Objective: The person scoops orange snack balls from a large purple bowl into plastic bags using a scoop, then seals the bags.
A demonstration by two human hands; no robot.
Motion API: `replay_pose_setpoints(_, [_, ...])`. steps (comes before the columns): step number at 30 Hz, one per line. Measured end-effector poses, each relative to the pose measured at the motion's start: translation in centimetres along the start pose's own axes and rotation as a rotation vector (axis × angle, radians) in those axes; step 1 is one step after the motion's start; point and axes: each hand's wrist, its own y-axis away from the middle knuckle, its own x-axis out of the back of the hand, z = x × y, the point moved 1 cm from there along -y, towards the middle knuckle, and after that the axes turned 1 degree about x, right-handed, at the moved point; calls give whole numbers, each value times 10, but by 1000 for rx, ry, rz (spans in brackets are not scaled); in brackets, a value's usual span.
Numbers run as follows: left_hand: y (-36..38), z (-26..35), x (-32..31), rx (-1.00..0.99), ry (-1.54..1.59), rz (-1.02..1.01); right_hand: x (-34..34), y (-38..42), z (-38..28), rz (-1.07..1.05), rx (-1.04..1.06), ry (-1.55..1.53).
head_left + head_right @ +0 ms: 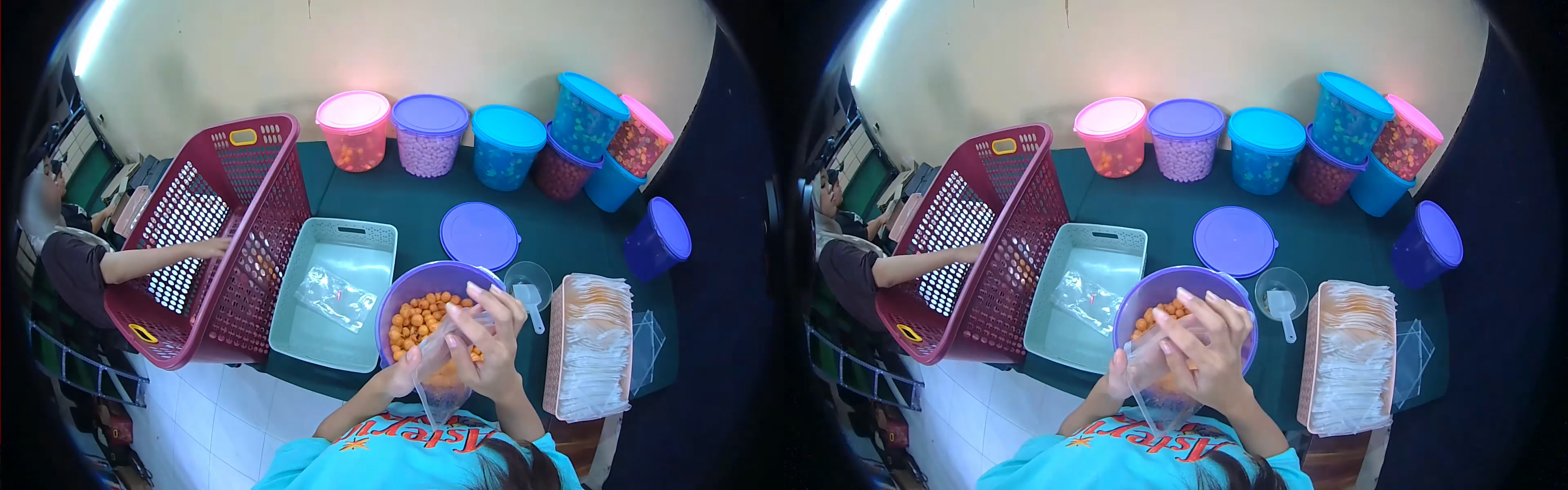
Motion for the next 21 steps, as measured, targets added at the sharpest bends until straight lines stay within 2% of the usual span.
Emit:
replay_pose_setpoints(5, [5,4,0,12,-4,-113,-3,7,-1,58,47,9])
replay_pose_setpoints(8, [12,-5,1,-13,33,-73,1,12,-1,99,46,-25])
replay_pose_setpoints(10, [10,-4,0,-34,43,-104,3,18,1,200,139,-63])
replay_pose_setpoints(12, [7,-1,3,-58,45,-139,10,14,-2,204,160,-42])
replay_pose_setpoints(15, [7,11,13,-42,-63,-128,26,2,-2,-87,234,-26])
replay_pose_setpoints(16, [6,20,16,-19,-140,-128,31,-4,-3,-83,233,-23])
replay_pose_setpoints(18, [3,40,22,26,-289,-125,39,-14,-7,-255,250,-28])
replay_pose_setpoints(21, [-8,66,30,-59,-471,-181,52,-26,-13,-329,279,-36])
